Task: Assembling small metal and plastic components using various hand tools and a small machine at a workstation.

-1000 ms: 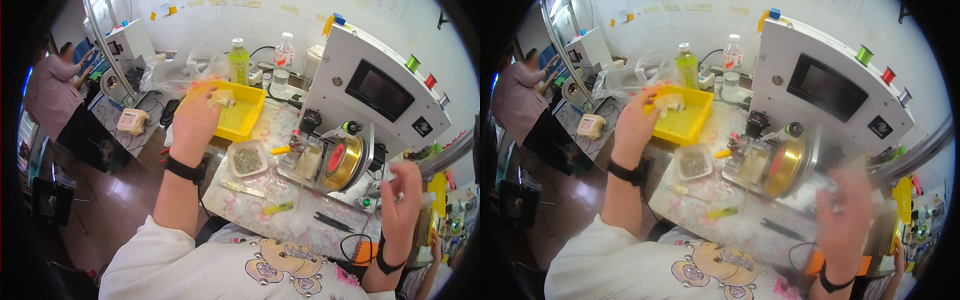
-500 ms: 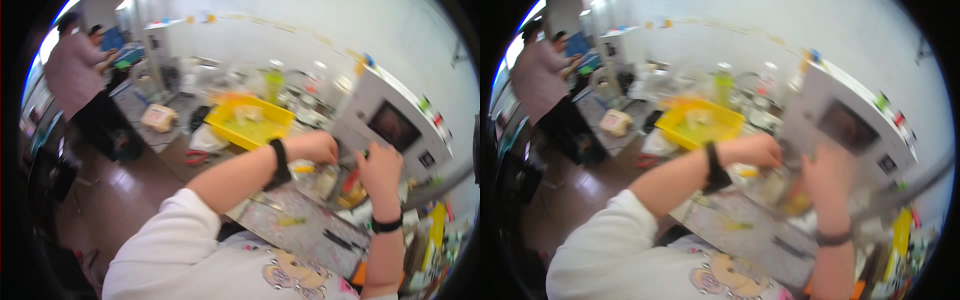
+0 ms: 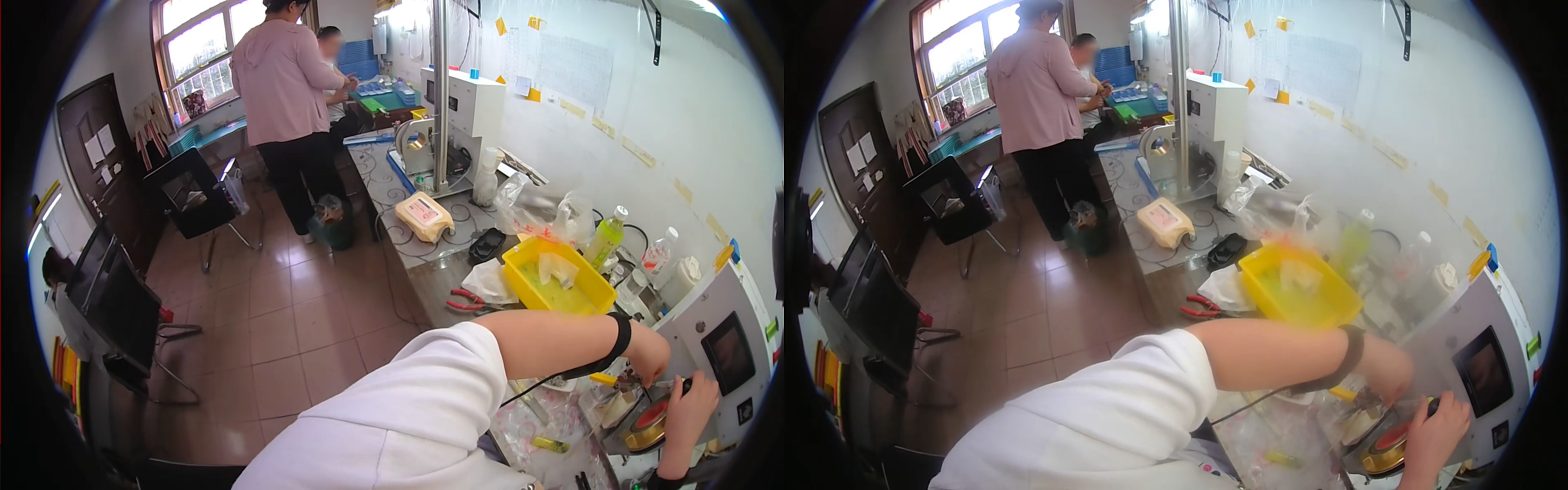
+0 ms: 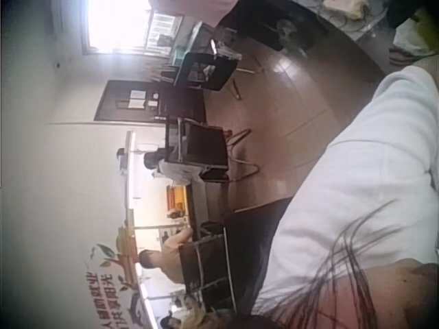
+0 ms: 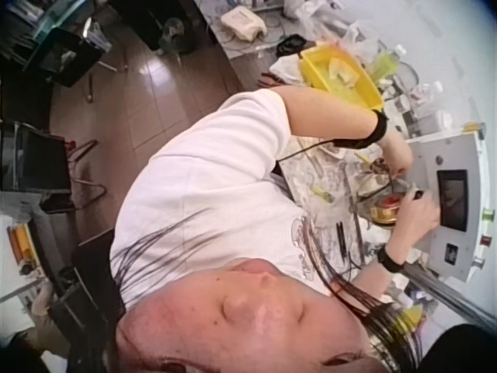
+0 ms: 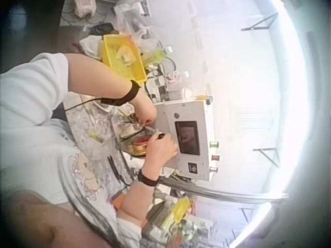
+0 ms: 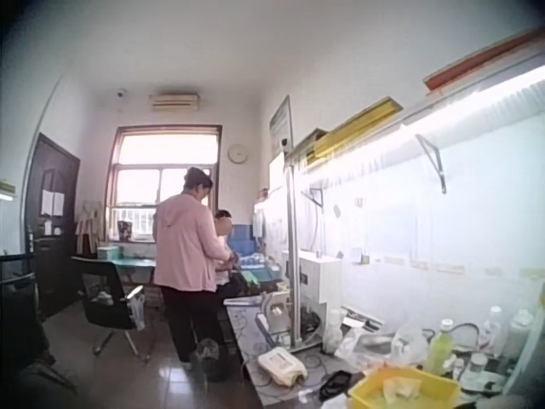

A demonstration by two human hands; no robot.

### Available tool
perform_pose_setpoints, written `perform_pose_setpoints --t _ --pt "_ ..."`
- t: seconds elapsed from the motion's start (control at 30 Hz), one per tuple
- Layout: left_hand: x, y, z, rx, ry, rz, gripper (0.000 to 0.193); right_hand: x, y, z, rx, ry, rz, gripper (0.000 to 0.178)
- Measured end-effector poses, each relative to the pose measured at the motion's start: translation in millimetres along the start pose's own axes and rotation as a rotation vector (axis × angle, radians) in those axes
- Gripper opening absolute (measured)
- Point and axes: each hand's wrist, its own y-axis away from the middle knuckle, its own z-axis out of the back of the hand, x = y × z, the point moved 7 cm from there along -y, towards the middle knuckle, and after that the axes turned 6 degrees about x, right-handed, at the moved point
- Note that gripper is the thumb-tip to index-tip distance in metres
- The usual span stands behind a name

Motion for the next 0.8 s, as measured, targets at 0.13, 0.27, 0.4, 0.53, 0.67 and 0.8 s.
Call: perform_pose_setpoints --t 0.13,0.27,0.4,0.53,0.67,0.8 --pt "-15.2 4.0 4.5 -0.030 -0.258 -0.005 0.021 -0.2 -2.0 1.0 -0.004 -0.047 0.067 0.020" --pt "-23.9 10.2 4.8 -0.044 -0.356 -0.011 0.020 0.1 -0.5 3.5 0.034 -0.100 0.088 0.019" --pt "-31.7 21.3 10.0 -0.045 -0.376 0.010 0.019 5.0 3.4 9.9 -0.106 -0.019 0.063 0.024" --pt "-19.1 19.5 9.2 -0.060 -0.335 -0.009 0.017 2.2 2.2 11.2 -0.066 0.017 -0.072 0.027" --pt "-13.5 14.5 9.4 -0.120 -0.120 -0.141 0.019 -2.9 1.1 9.3 0.024 -0.060 -0.029 0.023" --pt "-15.9 21.5 10.6 -0.142 0.025 -0.146 0.021 4.5 0.6 14.4 -0.004 -0.133 0.016 0.019"
